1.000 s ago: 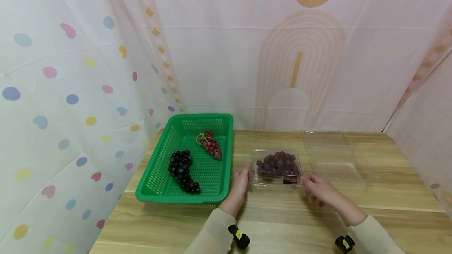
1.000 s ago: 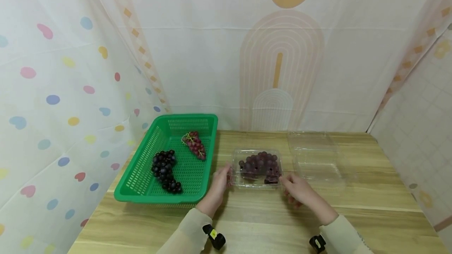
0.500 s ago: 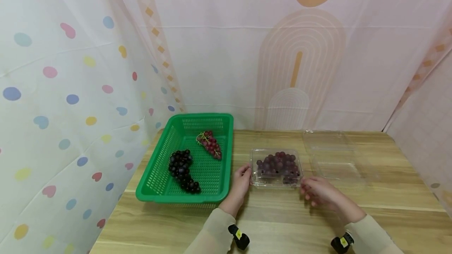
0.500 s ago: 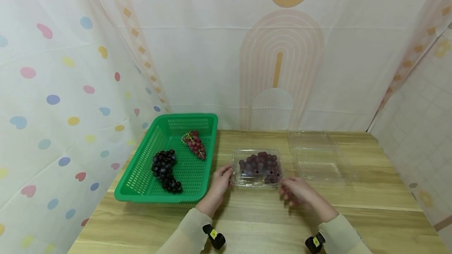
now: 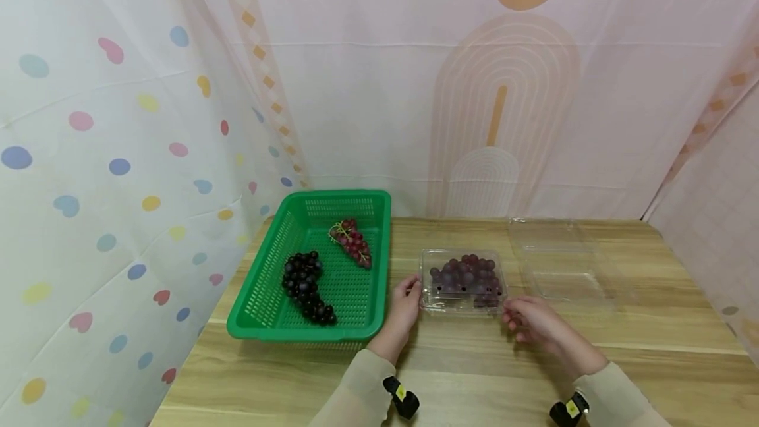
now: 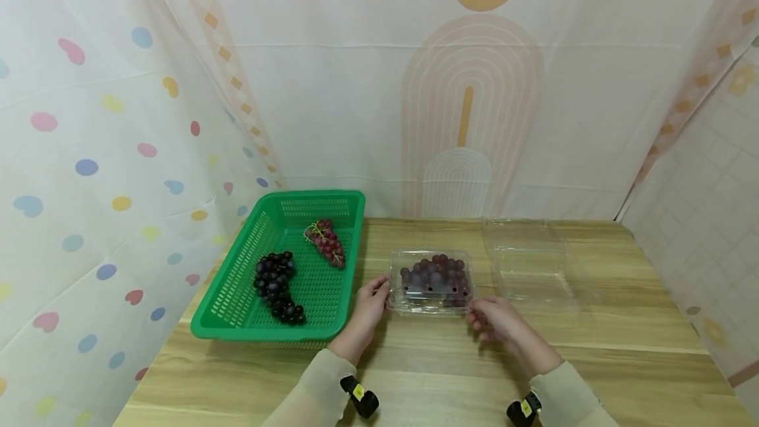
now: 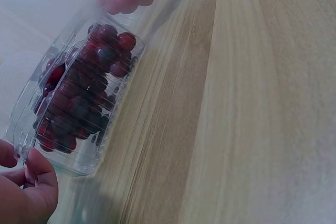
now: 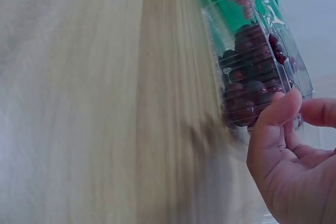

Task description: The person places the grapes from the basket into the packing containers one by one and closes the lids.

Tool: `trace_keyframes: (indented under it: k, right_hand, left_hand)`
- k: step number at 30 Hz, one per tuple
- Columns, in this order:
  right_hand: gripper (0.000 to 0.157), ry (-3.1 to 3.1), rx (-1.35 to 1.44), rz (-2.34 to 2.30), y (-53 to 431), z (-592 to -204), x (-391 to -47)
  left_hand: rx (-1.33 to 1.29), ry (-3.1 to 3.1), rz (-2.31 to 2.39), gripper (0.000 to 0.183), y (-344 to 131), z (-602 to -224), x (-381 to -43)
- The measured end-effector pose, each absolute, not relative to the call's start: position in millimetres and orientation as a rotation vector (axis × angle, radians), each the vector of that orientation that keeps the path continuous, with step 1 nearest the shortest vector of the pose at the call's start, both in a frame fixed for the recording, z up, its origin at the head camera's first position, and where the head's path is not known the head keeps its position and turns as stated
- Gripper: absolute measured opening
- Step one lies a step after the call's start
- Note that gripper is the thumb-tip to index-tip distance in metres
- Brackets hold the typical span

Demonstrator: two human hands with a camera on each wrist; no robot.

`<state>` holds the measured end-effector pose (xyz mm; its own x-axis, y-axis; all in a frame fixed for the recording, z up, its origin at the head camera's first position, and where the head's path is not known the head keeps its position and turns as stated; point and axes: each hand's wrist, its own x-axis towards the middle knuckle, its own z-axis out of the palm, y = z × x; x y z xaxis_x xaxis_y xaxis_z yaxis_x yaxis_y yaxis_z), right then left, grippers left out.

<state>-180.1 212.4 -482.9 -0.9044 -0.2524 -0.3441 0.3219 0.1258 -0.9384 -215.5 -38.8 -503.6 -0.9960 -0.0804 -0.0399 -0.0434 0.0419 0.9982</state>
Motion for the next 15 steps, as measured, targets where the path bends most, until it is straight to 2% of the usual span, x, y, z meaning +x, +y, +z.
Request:
trace_keyframes:
  k: [5, 15]
  right_hand:
    - [0.018, 2.009, 0.082, -1.857, 208.9, -484.1, -180.2]
    - [0.016, 2.036, 0.129, -1.875, 205.5, -485.2, -180.8]
  left_hand:
    - [0.133, -2.251, -2.151, 0.032, -39.5, -501.5, -215.0]
    - [0.111, -2.266, -2.173, 0.033, -40.4, -463.7, -194.6]
